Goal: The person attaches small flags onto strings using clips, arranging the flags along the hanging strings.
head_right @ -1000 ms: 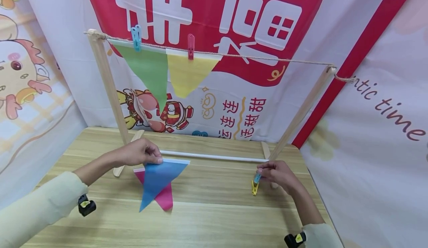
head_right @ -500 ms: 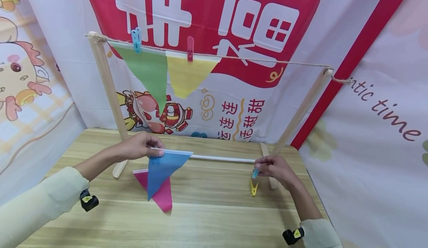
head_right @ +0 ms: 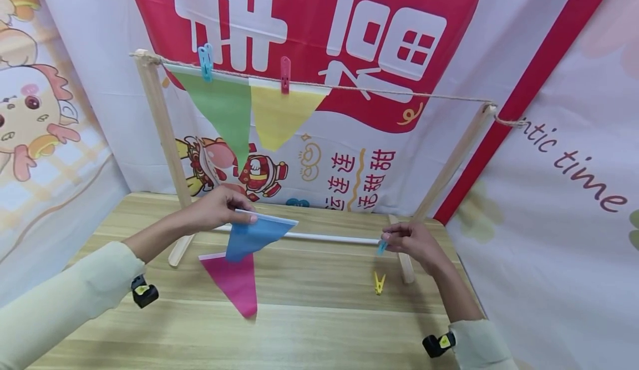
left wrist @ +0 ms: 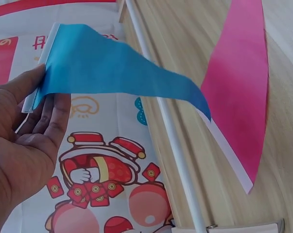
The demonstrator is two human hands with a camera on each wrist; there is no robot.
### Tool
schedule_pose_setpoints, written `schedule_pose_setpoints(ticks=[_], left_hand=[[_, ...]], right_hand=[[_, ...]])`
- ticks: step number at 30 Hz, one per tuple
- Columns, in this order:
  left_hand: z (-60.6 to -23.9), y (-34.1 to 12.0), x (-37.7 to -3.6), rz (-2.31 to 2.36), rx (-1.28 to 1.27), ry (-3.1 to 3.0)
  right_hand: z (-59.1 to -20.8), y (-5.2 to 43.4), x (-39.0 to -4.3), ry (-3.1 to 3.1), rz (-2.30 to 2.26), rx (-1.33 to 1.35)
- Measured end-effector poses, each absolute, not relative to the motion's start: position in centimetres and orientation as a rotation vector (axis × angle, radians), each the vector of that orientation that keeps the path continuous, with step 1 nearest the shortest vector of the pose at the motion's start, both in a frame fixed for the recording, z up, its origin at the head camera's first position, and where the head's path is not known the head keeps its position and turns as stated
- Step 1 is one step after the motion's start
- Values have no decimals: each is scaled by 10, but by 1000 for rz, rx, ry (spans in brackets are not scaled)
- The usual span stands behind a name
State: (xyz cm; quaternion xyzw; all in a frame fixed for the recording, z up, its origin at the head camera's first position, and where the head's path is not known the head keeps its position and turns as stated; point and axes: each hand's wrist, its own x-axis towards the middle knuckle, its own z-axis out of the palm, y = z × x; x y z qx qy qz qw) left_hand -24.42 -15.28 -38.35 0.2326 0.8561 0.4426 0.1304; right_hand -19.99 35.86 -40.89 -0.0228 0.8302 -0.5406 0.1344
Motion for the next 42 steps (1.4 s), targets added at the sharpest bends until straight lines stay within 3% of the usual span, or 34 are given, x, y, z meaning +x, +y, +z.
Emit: schedule_pose_setpoints(ticks=[42], left_hand=[[-345,-116,-249,1595,550,2559]], right_hand=[[-341,328,-215,2593,-1520,-164]])
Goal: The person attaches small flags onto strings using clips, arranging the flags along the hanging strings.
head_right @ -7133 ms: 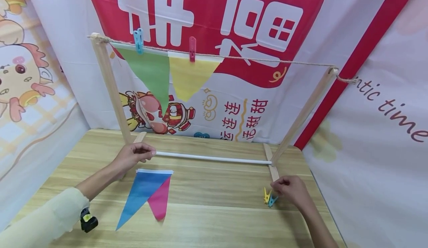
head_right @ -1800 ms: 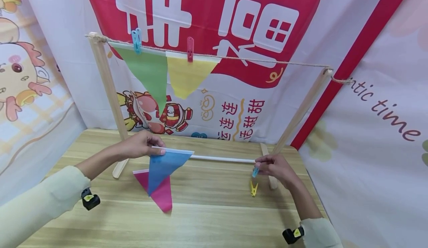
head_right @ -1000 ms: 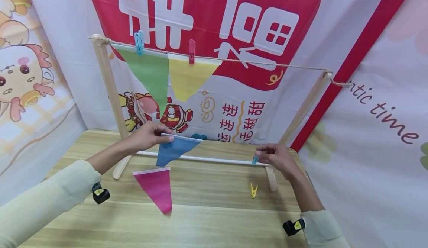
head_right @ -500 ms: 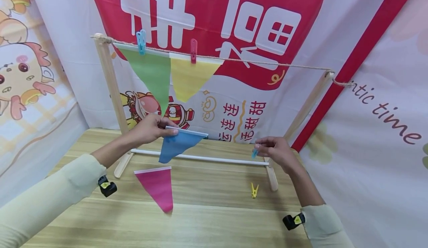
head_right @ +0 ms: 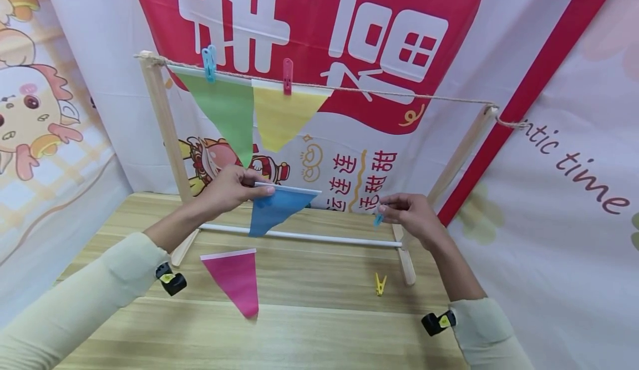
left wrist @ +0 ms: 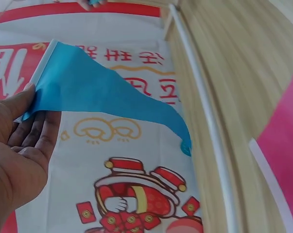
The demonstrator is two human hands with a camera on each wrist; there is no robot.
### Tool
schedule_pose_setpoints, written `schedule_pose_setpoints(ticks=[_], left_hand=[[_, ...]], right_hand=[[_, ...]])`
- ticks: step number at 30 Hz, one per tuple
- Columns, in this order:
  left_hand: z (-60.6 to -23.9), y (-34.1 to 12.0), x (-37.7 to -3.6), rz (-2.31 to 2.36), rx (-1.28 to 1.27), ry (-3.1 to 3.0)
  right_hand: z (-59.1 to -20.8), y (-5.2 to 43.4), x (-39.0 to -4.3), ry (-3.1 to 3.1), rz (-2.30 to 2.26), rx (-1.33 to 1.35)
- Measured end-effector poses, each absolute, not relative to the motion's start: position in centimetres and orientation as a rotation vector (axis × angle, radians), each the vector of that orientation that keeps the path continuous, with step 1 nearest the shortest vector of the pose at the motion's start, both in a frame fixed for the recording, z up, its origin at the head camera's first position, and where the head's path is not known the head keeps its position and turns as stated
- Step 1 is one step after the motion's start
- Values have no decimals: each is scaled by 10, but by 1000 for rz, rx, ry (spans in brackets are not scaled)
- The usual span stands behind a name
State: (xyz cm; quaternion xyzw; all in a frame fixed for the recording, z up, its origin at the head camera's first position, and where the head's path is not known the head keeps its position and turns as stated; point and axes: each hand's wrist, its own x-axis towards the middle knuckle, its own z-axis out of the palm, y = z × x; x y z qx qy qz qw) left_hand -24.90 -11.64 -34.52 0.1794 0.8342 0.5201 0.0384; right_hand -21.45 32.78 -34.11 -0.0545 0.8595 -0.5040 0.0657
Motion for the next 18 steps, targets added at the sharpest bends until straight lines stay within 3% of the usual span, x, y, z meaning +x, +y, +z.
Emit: schedule_pose_setpoints(ticks=[18], left_hand=[[-316,-93,-247,1707,605,2485]], right_hand=[[-314,311,-219,2648,-1493,-245]])
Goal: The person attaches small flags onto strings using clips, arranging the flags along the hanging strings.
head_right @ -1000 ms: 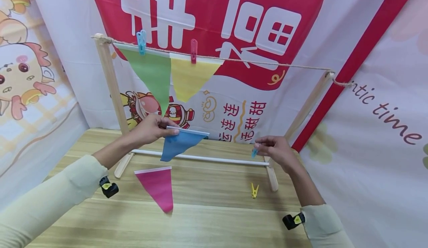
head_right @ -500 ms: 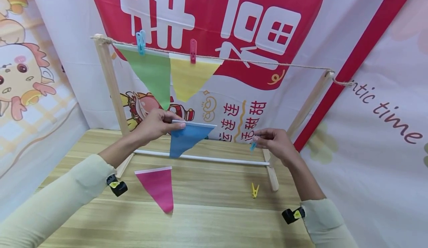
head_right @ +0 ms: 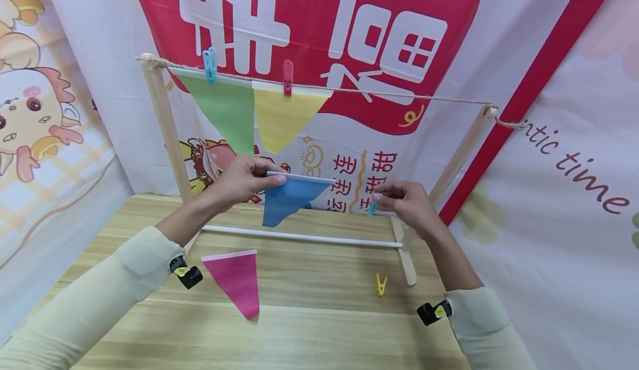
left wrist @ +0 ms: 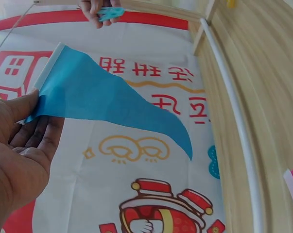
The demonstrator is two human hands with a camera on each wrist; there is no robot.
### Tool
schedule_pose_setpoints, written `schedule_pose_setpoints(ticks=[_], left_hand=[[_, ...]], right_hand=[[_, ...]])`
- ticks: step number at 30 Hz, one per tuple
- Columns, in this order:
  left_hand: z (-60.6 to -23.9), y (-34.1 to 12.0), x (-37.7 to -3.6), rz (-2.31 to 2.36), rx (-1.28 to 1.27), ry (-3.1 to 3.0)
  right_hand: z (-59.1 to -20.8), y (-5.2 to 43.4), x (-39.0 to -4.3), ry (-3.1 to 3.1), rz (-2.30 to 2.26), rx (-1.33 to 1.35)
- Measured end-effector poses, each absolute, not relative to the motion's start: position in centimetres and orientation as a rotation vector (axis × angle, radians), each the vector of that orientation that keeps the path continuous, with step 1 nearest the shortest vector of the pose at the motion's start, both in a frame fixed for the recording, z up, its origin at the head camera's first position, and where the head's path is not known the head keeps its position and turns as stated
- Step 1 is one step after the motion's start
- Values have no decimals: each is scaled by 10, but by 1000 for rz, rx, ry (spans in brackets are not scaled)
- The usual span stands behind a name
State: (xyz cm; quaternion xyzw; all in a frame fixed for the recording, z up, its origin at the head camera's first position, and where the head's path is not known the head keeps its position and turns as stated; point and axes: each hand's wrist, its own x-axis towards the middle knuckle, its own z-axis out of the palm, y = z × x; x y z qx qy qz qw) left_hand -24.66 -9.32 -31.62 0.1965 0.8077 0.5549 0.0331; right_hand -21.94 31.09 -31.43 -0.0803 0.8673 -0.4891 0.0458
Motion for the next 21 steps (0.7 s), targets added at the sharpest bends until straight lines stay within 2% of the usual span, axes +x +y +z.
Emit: schedule_pose_setpoints(ticks=[21], left_hand=[[-280,-70,-251,1772,719,2453]], right_hand=[[-278,294,-221,2744,-1478,-310]])
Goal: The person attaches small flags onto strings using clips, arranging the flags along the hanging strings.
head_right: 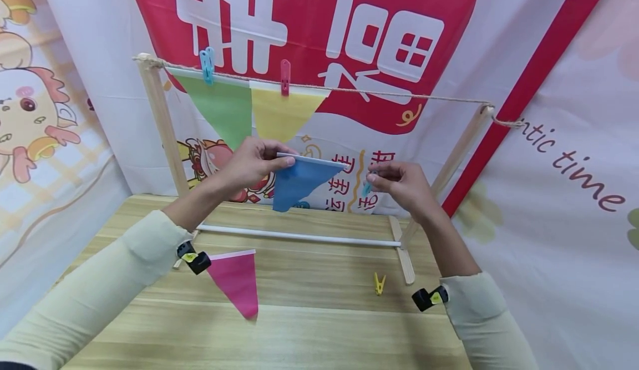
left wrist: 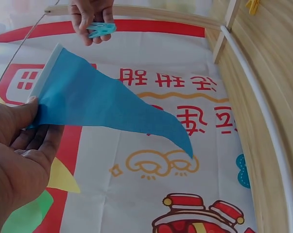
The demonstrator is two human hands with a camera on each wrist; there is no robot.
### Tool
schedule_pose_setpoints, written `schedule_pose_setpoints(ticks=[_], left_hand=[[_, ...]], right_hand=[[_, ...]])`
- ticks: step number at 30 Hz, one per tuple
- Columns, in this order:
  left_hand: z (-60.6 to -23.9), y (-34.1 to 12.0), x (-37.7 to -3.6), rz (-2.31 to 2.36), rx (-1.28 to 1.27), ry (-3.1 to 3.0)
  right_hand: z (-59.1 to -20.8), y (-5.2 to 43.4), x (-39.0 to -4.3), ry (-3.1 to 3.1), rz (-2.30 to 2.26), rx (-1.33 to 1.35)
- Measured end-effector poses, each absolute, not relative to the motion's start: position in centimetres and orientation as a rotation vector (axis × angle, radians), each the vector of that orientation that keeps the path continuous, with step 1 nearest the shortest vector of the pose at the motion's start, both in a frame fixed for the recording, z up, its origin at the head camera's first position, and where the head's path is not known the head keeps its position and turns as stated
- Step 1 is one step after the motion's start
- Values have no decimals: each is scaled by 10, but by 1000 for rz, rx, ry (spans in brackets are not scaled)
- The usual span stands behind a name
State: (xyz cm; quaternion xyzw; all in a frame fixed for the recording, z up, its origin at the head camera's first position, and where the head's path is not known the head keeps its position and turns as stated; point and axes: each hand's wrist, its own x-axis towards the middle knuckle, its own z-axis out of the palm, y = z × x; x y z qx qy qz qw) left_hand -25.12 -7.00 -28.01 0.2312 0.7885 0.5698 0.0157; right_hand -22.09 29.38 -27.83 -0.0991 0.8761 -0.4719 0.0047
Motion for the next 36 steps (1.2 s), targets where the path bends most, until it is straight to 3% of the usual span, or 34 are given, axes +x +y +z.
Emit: schedule_pose_setpoints(ticks=[36], left_hand=[[-243,-61,-268,1702,725,2651]], right_hand=[[-238,279,-220,2887,-1386,-343]])
